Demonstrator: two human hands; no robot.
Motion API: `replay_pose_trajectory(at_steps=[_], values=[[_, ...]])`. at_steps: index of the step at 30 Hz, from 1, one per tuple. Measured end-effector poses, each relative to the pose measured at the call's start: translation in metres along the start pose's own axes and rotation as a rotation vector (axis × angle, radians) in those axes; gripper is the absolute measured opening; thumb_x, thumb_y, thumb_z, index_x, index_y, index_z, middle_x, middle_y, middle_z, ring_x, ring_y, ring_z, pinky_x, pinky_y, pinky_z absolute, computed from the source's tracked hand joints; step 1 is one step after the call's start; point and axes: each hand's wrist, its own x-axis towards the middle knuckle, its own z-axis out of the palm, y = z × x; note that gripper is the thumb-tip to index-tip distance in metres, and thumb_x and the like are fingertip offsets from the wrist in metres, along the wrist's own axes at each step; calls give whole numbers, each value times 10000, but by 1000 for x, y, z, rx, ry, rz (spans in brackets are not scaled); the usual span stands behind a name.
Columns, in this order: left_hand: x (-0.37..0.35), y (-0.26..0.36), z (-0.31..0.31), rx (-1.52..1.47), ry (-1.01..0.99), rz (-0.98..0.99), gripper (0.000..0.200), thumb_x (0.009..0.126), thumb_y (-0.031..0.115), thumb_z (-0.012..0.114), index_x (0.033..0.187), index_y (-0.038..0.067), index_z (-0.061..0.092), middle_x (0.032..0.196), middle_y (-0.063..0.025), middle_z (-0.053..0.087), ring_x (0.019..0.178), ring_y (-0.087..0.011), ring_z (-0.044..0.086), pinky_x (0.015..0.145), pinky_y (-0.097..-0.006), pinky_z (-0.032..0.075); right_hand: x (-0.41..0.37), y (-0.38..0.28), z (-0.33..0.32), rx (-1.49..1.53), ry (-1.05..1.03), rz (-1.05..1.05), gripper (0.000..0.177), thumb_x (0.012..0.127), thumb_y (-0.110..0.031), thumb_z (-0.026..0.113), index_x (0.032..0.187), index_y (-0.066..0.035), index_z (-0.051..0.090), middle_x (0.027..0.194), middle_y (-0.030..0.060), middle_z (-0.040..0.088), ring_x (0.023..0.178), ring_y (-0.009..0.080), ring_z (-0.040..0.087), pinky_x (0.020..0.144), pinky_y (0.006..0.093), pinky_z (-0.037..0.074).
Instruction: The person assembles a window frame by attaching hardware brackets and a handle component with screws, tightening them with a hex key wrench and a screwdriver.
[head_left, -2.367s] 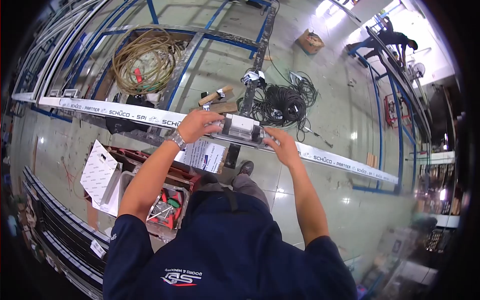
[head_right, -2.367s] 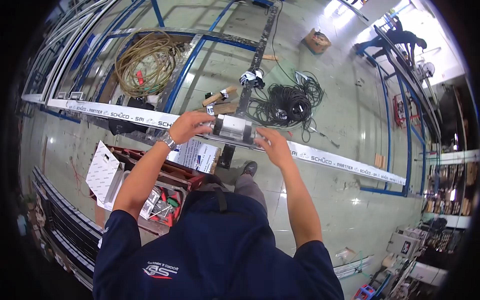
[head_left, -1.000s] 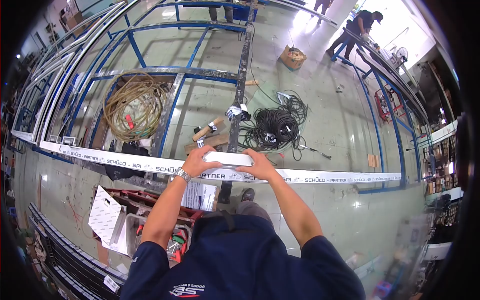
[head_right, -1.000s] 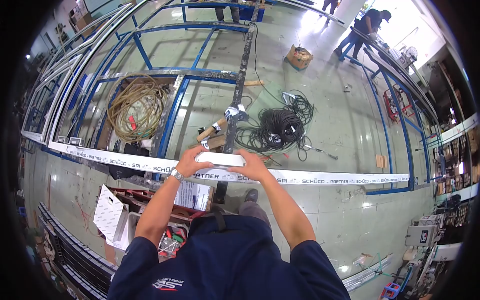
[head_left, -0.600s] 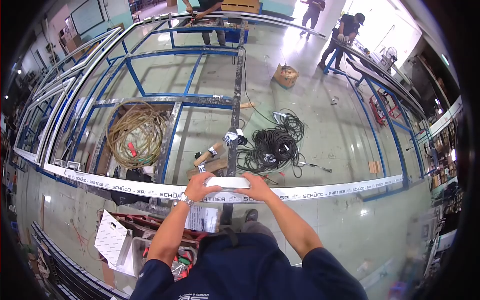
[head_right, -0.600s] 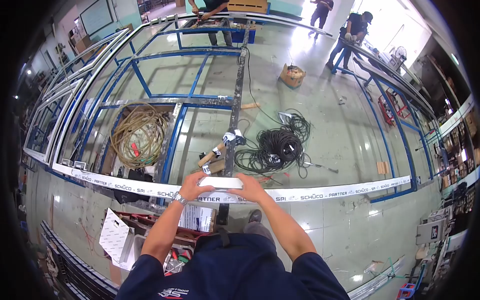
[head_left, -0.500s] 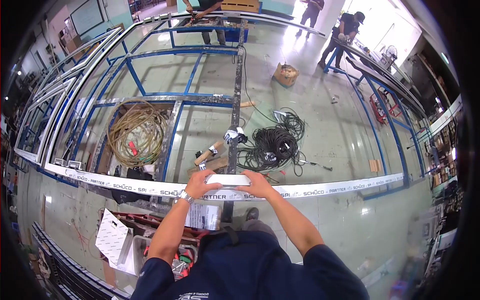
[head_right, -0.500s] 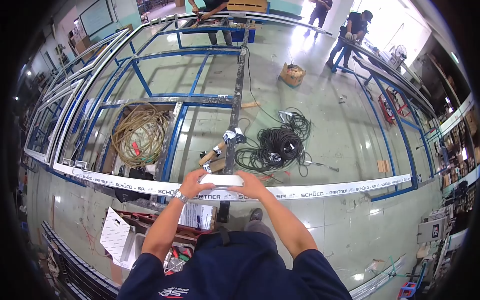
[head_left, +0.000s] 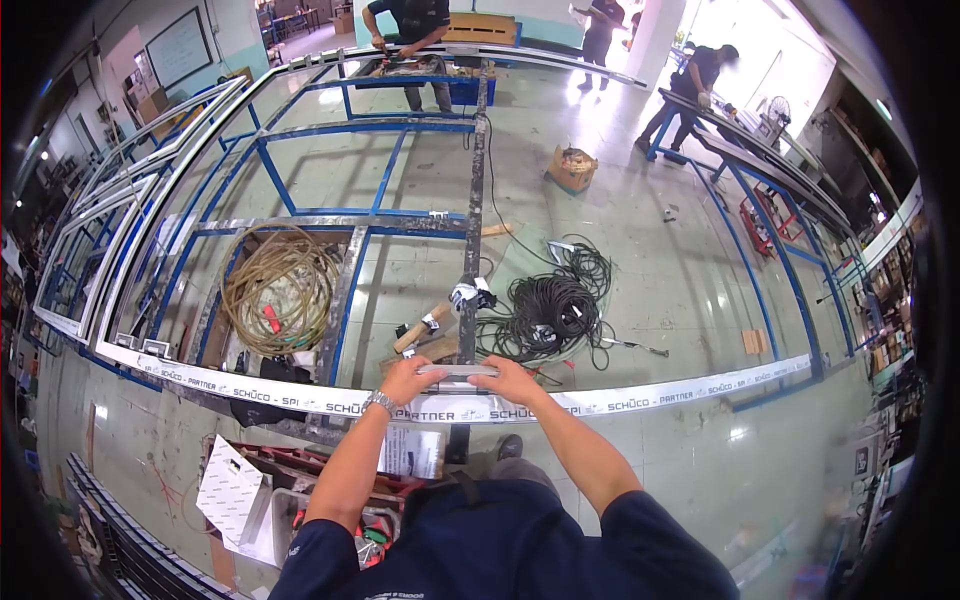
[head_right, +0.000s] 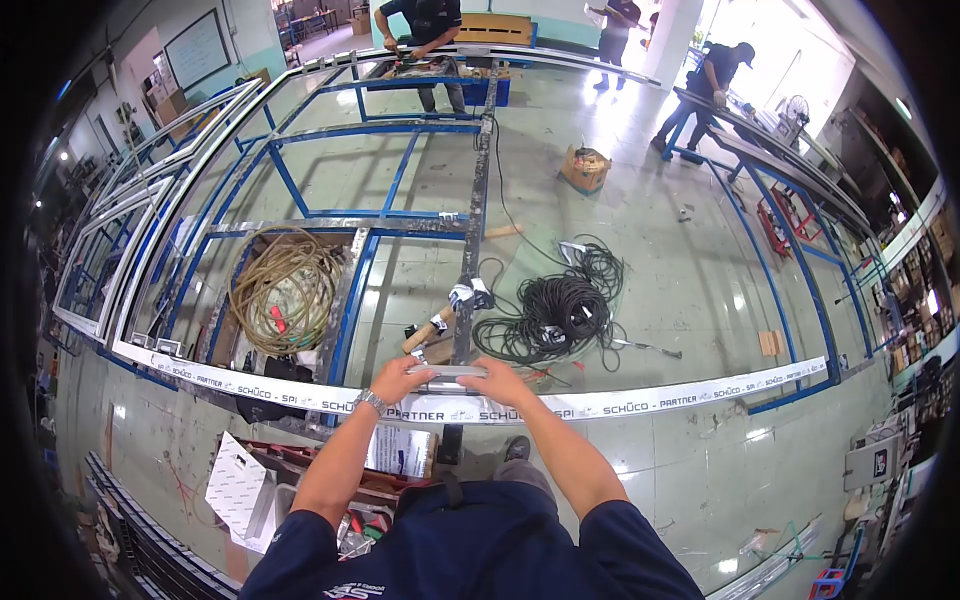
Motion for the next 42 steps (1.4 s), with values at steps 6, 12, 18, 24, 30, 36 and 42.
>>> replay_pose_trajectory(at_steps=[6,12,18,24,30,36,42], values=[[-30,2,-2,-38,102,246,512,774,369,897,1119,27,735,1028,-148,759,984,-273,732,891,-370,552,-26,-11,1,-217,106,-227,608,792,-419,881,1215,-26,689,1172,157,716,1057,300,699,915,401,544],[-54,14,-5,273,304,643,517,762,344,898,1142,60,691,1117,-139,723,1016,-354,690,891,-432,551,-49,-5,13,-379,276,-519,596,816,-429,844,1237,-55,647,1199,154,671,1137,373,644,960,450,531],[-19,7,-11,97,35,227,510,837,406,844,1141,19,710,1008,-189,750,941,-328,727,852,-411,557,-12,-6,-2,-230,65,-185,627,835,-469,831,1233,-11,674,1171,219,698,1096,397,675,936,455,535],[-3,4,-6,86,22,87,530,853,412,834,1170,5,715,980,-197,742,869,-295,719,807,-397,555,-5,-12,-6,-82,33,-52,669,833,-487,833,1236,26,686,1127,254,729,1039,367,715,931,435,539],[-53,14,2,221,390,636,413,792,343,888,1038,51,730,1002,-141,753,902,-331,725,822,-434,571,-50,-5,10,-442,297,-566,606,788,-408,878,1212,-40,650,1187,158,691,1036,383,701,895,448,564],[-41,19,2,113,329,377,328,920,352,767,1010,38,745,951,-140,750,797,-360,706,771,-441,551,-43,-5,10,-359,233,-459,570,819,-376,857,1230,-42,646,1191,154,679,1099,367,675,925,444,552],[-13,29,3,103,166,-40,566,997,511,598,900,-30,734,768,-240,685,771,-394,682,753,-471,509,-8,-5,-3,-195,54,-140,559,873,-436,797,1187,15,697,1184,225,701,1082,402,675,950,435,522]])
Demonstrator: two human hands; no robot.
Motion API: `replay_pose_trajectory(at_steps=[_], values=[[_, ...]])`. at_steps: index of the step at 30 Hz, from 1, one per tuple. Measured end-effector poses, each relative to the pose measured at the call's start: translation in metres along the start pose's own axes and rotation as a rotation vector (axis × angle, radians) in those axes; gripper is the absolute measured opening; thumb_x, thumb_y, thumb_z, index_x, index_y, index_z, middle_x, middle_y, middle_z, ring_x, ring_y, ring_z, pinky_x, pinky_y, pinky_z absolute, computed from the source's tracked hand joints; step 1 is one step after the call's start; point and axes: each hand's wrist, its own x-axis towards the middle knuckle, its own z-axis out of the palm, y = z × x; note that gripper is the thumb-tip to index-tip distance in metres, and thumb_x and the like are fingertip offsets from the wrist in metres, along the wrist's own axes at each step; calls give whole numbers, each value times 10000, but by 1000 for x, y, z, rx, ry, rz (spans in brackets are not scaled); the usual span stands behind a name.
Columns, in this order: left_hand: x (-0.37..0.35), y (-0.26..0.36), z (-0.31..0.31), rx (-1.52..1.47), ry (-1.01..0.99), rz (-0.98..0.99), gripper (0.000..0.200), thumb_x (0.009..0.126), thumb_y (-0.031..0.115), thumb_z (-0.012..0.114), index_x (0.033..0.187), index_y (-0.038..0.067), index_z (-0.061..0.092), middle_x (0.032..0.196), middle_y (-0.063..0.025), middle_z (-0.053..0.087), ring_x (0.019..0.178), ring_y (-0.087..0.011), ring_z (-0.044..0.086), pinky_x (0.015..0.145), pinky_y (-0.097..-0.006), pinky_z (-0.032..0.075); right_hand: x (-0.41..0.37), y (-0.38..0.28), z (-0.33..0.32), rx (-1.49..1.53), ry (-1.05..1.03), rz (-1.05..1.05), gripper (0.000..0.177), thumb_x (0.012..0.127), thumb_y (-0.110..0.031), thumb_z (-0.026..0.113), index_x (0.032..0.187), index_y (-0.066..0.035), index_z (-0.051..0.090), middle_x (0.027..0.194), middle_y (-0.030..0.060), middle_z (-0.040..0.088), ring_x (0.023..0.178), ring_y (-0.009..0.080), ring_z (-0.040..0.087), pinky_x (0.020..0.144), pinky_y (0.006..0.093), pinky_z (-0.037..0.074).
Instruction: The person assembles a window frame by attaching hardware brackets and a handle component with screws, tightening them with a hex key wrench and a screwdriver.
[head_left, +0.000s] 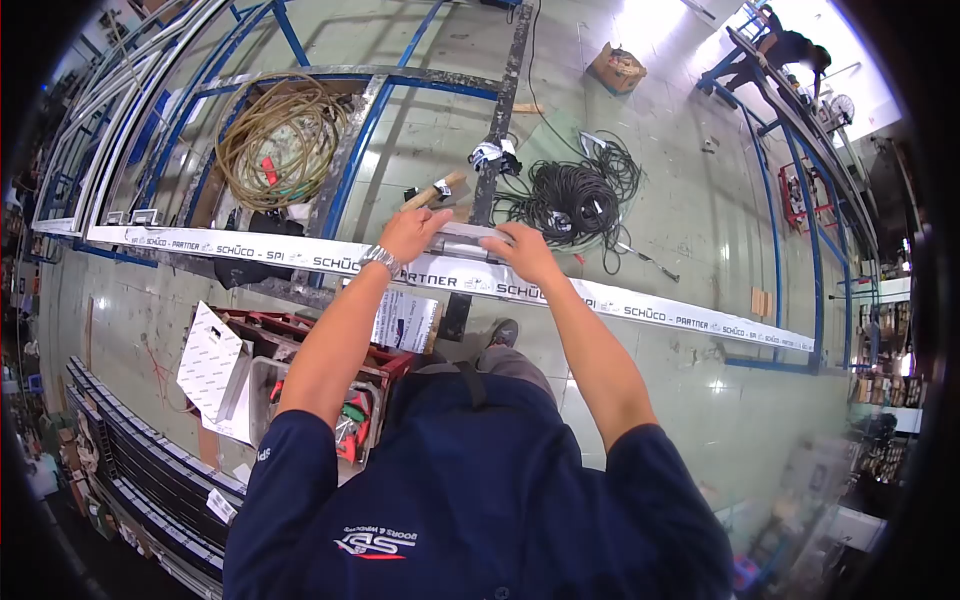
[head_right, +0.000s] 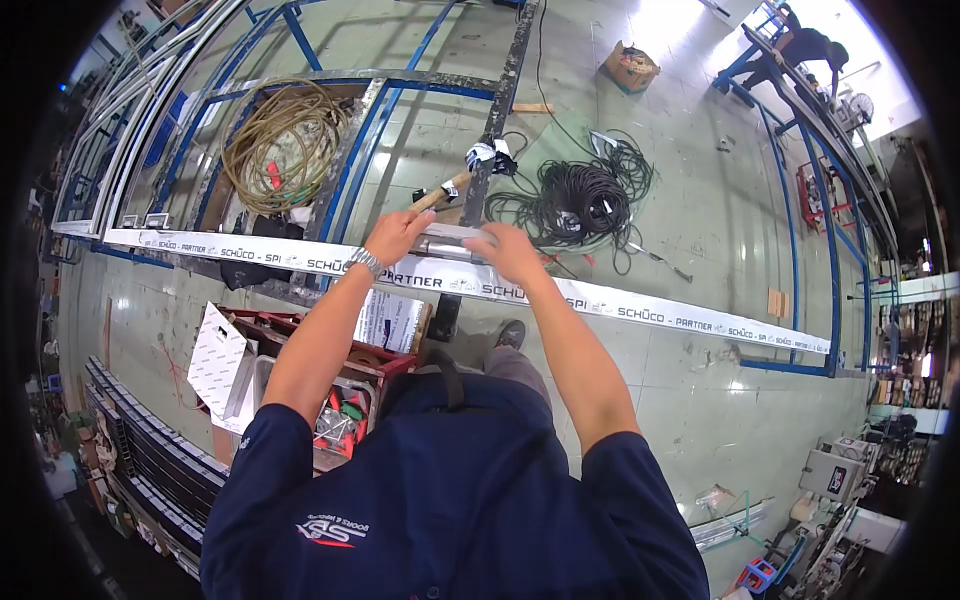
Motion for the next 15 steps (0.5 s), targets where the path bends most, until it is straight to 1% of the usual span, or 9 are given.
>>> replay_pose_trajectory(at_steps=[1,2,5,6,7,8,11,13,15], values=[[6,-2,-2,38,-17,-49,578,989,524,605,904,-32,737,788,-238,697,786,-394,687,762,-473,511,4,-7,-5,29,-37,46,559,876,-441,792,1187,15,700,1190,227,701,1071,408,679,952,436,523],[11,-21,6,17,-12,17,538,885,548,745,1000,22,751,900,-200,748,892,-386,716,813,-436,554,8,-10,-8,-1,-20,-10,564,874,-443,794,1195,9,693,1186,223,699,1062,408,681,947,438,526],[-22,-13,-10,67,52,334,527,807,469,848,1064,26,720,959,-188,751,925,-381,713,846,-427,560,-17,-7,-2,-115,45,-143,581,862,-448,804,1223,-13,669,1177,206,693,1041,405,685,926,445,539],[-28,-17,-8,63,82,363,578,715,399,925,1109,46,692,1035,-161,745,983,-361,707,871,-431,558,-27,-13,-1,-178,88,-191,589,856,-448,809,1235,-24,657,1175,197,690,1037,403,685,916,447,544],[-35,-20,-5,86,133,444,580,708,396,928,1113,55,692,1060,-151,741,996,-355,703,875,-434,558,-37,-15,2,-240,127,-235,597,849,-448,814,1246,-35,646,1173,188,687,1034,400,685,906,450,550],[-39,-23,-3,109,191,527,582,700,393,931,1117,65,692,1084,-142,737,1009,-350,700,879,-436,558,-40,-7,7,-266,231,-406,593,832,-402,838,1259,-59,611,1194,135,664,988,371,694,820,422,571],[-40,-23,-4,145,257,626,580,678,378,940,1112,86,690,1127,-119,730,1045,-331,690,886,-442,558,-41,-10,8,-314,394,-619,585,827,-377,845,1260,-56,617,1157,133,666,1023,367,687,847,437,567],[-38,-17,-4,138,256,597,581,694,394,933,1107,70,686,1067,-139,737,997,-341,703,866,-439,561,-36,-8,11,-232,289,-403,596,841,-403,829,1261,-37,619,1206,167,657,1100,384,656,888,453,555],[-29,-12,-11,114,64,380,570,734,426,909,1105,51,693,1012,-168,740,938,-348,713,835,-437,563,-37,-8,13,-158,164,-235,607,852,-421,819,1265,-21,624,1235,188,653,1148,394,640,922,460,544]])
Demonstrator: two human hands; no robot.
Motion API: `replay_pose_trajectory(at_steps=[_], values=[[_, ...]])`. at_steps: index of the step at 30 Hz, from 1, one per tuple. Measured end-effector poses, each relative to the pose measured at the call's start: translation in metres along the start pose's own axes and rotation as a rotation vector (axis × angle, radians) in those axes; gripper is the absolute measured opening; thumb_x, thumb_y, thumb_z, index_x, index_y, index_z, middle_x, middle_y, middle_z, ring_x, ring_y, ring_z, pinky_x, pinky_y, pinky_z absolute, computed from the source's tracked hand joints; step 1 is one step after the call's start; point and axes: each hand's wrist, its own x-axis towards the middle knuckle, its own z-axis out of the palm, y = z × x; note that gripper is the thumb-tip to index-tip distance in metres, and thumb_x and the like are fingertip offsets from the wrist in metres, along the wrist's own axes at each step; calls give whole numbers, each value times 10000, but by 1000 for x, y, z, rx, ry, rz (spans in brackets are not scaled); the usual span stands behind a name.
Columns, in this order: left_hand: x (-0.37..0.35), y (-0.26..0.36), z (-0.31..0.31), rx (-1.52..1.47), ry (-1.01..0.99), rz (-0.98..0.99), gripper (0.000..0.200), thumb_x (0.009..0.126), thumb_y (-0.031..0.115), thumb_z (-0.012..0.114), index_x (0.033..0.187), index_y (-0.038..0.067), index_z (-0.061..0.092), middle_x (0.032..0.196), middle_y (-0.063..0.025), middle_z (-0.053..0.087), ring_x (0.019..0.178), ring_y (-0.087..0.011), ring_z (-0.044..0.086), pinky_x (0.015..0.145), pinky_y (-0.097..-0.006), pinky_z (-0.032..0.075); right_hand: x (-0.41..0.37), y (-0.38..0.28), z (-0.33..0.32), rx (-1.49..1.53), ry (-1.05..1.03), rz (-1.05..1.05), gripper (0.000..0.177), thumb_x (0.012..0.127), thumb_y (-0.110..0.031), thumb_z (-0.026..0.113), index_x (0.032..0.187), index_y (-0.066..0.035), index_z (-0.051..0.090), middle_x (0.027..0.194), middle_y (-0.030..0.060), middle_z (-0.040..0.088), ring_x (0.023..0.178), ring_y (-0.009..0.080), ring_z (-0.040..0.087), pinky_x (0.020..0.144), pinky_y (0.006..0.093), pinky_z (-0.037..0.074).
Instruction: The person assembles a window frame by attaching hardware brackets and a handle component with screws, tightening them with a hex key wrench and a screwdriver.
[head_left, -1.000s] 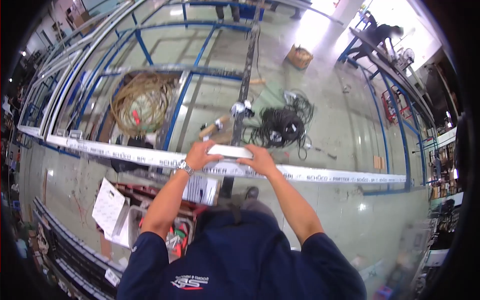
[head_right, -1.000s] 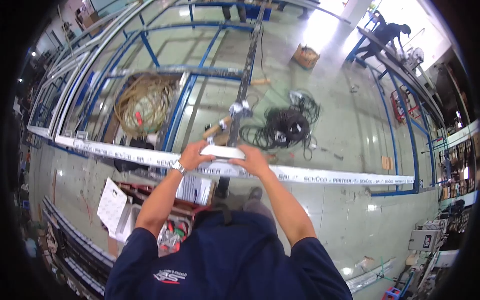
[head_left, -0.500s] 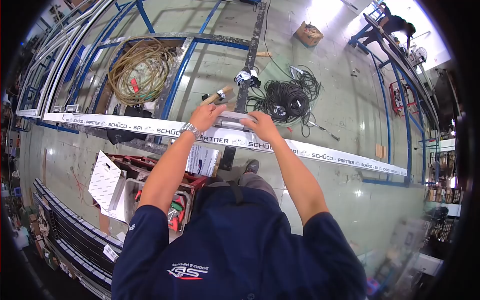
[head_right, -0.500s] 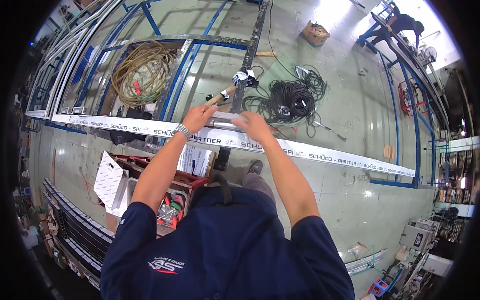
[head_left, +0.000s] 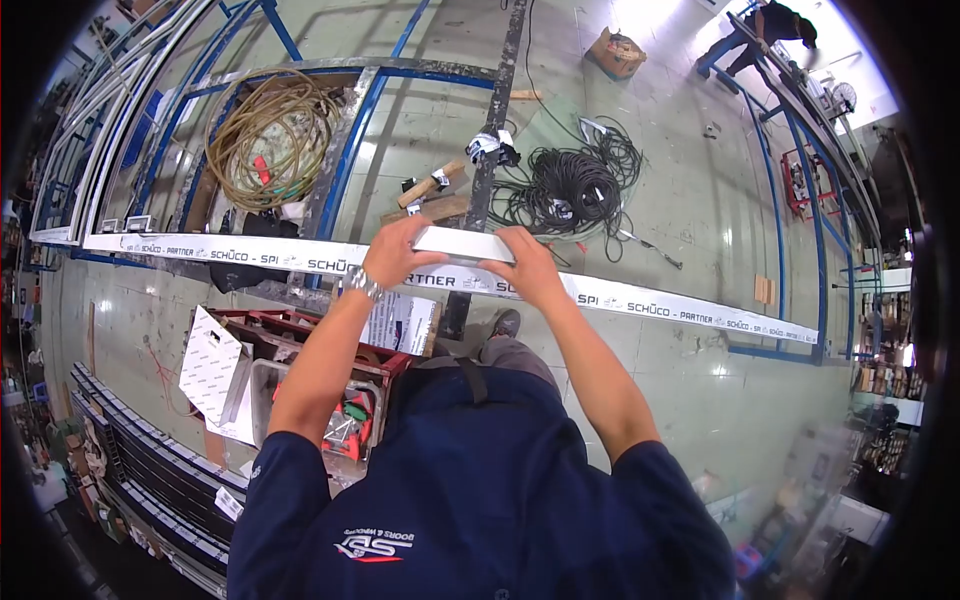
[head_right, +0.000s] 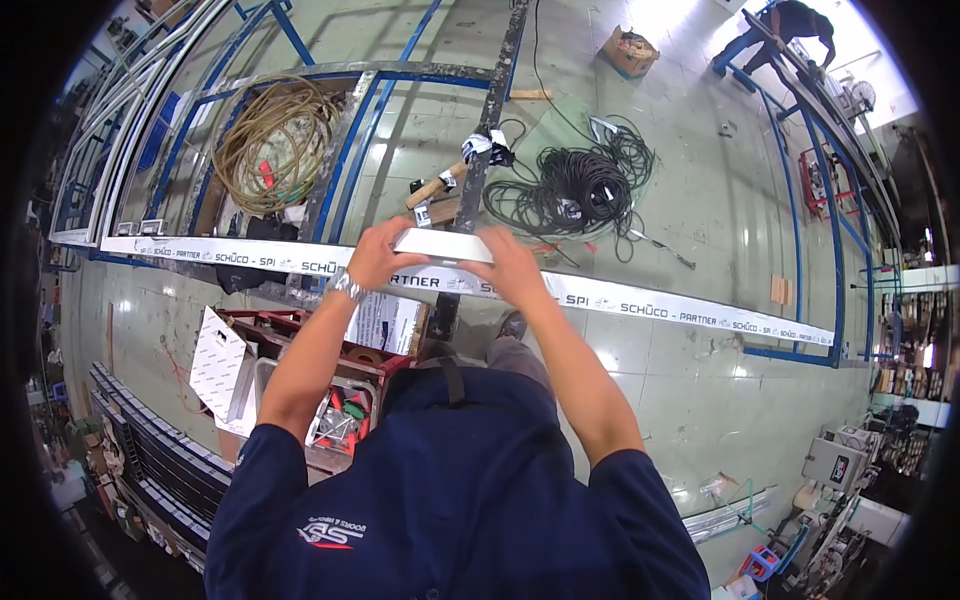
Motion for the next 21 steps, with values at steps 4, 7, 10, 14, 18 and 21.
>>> replay_pose_trajectory(at_steps=[4,7,10,14,18,21], values=[[23,-6,2,-120,-128,-215,609,803,458,865,1125,-29,695,978,-212,745,851,-342,724,769,-418,554,28,14,-6,97,-153,158,607,876,-449,800,1239,19,673,1231,236,681,1136,409,657,966,456,520],[27,-10,5,-88,-130,-247,664,831,494,836,1196,-43,697,1000,-214,755,855,-305,727,767,-393,557,37,17,-5,116,-94,162,571,893,-444,781,1186,40,703,1187,264,706,1109,412,672,962,447,516],[15,-1,-4,-134,-121,-202,601,790,425,883,1157,-16,704,1009,-193,747,893,-321,722,794,-390,565,26,9,-12,52,-116,61,584,878,-434,799,1217,22,667,1169,241,692,1083,413,673,925,455,527],[-8,3,0,-41,50,42,566,723,337,927,1142,44,685,1080,-141,733,995,-343,704,861,-410,568,0,-6,-13,-74,-22,-59,599,858,-423,808,1256,-14,625,1194,212,674,1079,412,666,899,466,547],[-12,-1,-1,95,180,287,577,707,346,926,1148,68,679,1124,-119,735,1048,-337,690,893,-425,563,-4,-3,-7,-205,170,-336,599,846,-390,823,1278,-33,614,1216,176,672,1059,388,677,860,449,567],[-10,3,-1,60,104,170,568,736,361,916,1131,32,676,1060,-145,739,977,-360,702,850,-418,567,-1,-2,-4,-149,131,-202,584,856,-386,813,1274,-31,615,1244,174,665,1073,385,672,894,455,560]])
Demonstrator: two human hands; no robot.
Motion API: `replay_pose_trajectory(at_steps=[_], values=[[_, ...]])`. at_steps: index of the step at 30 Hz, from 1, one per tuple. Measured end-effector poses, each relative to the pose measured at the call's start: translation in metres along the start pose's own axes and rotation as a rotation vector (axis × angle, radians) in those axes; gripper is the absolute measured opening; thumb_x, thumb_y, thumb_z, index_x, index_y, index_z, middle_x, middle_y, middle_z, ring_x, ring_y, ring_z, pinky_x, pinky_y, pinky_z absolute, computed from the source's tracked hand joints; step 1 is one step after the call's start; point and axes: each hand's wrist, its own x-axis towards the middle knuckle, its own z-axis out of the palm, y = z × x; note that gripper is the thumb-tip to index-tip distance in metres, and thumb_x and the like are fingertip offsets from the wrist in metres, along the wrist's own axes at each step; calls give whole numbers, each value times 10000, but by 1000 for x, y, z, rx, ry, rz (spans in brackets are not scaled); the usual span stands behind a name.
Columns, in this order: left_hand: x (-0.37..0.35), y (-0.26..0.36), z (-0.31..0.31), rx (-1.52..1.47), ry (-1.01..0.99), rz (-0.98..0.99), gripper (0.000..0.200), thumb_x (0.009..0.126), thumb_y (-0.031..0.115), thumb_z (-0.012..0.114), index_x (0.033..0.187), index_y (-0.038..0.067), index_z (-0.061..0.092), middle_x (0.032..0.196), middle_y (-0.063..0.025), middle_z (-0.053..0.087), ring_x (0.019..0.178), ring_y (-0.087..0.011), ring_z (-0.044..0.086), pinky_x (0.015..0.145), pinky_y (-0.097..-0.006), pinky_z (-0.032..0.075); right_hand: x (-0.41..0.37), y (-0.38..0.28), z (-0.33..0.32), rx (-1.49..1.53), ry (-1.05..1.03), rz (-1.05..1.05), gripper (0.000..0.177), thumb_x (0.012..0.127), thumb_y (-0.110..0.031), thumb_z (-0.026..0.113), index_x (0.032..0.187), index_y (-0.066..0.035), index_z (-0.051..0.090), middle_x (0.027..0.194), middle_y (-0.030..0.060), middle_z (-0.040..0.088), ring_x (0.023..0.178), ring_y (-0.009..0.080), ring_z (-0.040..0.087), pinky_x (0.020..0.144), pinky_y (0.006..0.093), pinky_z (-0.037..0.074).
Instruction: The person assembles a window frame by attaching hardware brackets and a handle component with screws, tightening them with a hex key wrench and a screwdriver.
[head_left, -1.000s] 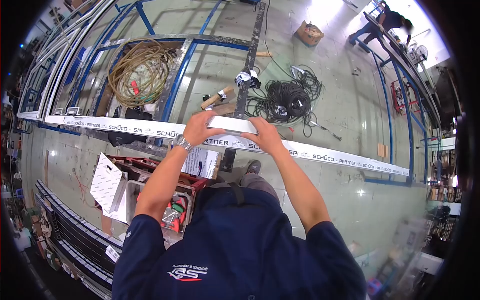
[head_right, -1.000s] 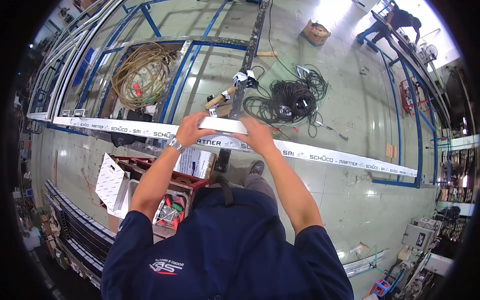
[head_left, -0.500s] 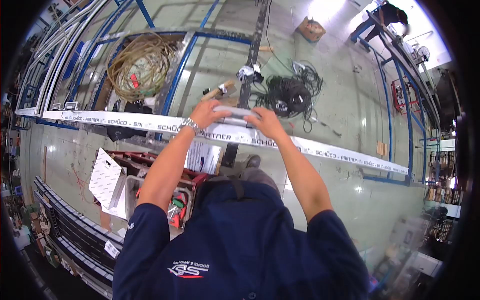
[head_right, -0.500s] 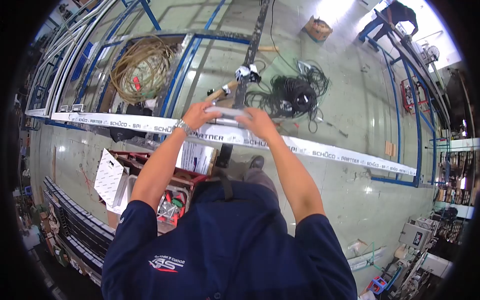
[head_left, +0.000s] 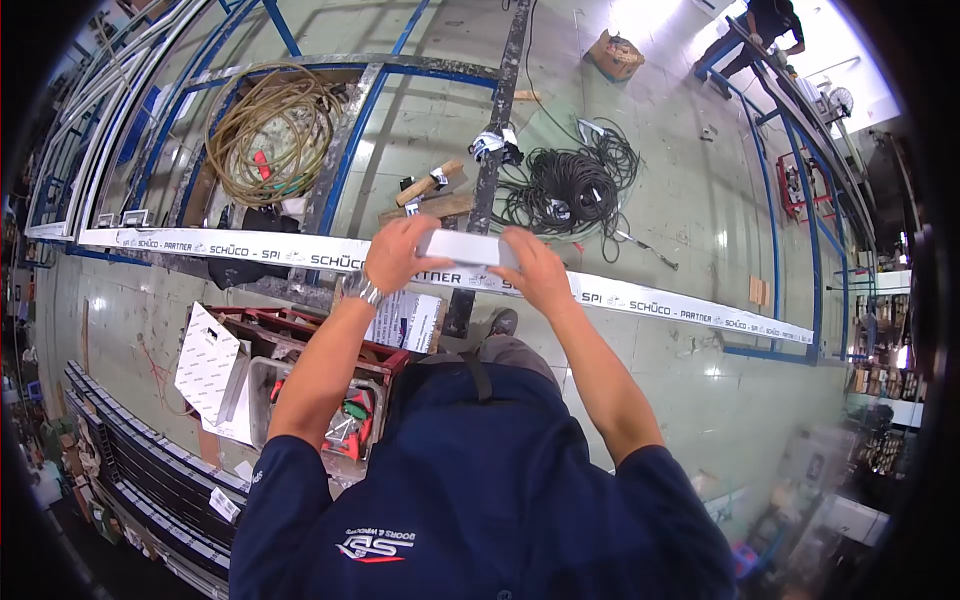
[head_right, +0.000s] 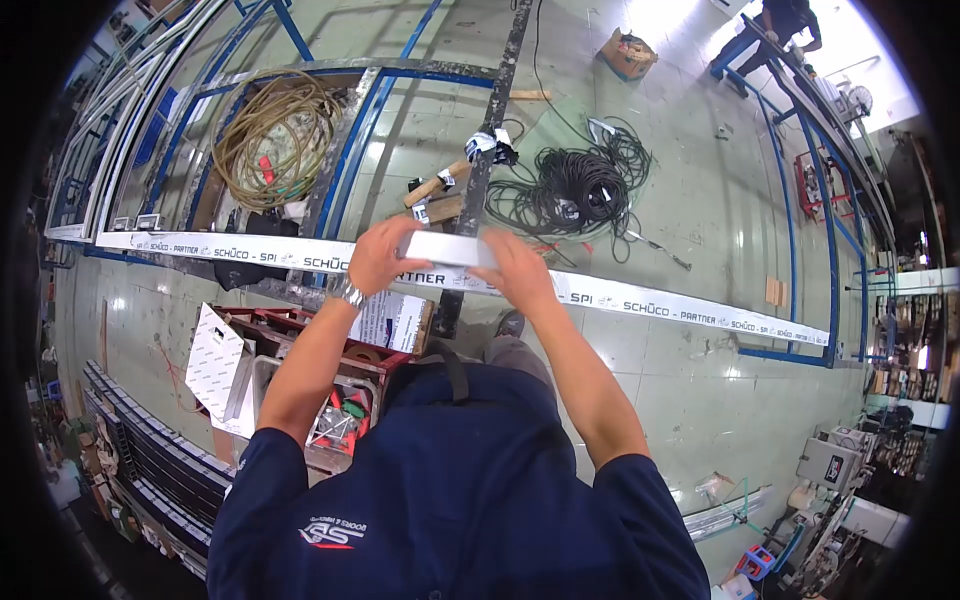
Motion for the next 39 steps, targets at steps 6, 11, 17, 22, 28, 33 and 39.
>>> replay_pose_trajectory(at_steps=[6,11,17,22,28,33,39], values=[[26,-21,7,-201,-229,-378,607,811,513,839,1102,0,693,880,-208,725,839,-342,714,762,-414,551,30,17,-6,214,-324,332,600,871,-446,795,1243,7,661,1231,211,685,1113,400,665,965,453,522],[29,-20,10,-150,-231,-397,629,821,496,844,1142,-23,688,897,-218,726,799,-326,709,729,-414,547,33,30,3,280,-334,384,607,882,-467,780,1234,16,672,1216,223,693,1112,405,663,969,456,519],[-1,-4,9,-102,-7,-139,555,782,436,881,1123,53,667,1003,-148,712,912,-354,671,794,-443,533,5,6,-3,77,-108,80,587,824,-392,852,1251,-56,630,1111,136,680,878,347,686,745,426,561],[-6,13,-1,-3,20,-64,611,741,392,890,1178,46,640,1208,-112,694,1128,-353,634,992,-443,485,7,9,-16,61,-102,-105,571,803,-344,856,1243,-57,634,1203,124,679,988,330,699,798,410,589],[-11,47,26,-64,255,-371,511,792,269,853,1204,62,632,1474,-150,568,1371,-369,516,1146,-456,401,16,22,-26,161,-243,-182,587,796,-272,818,1292,-38,608,1285,155,646,1096,324,683,917,416,574],[22,88,71,-84,716,-987,520,907,184,764,1372,27,594,1562,-188,491,1435,-283,464,1182,-390,354,38,42,-38,391,-330,-292,592,786,-205,781,1292,39,595,1252,196,626,1127,346,656,974,424,558],[49,98,87,-394,1105,-1207,470,973,19,584,1438,-16,520,1452,-214,560,1236,-244,610,1079,-361,469,43,76,-33,752,-544,-240,688,782,-212,826,1389,-9,573,1362,207,569,1263,400,585,1063,476,504]])
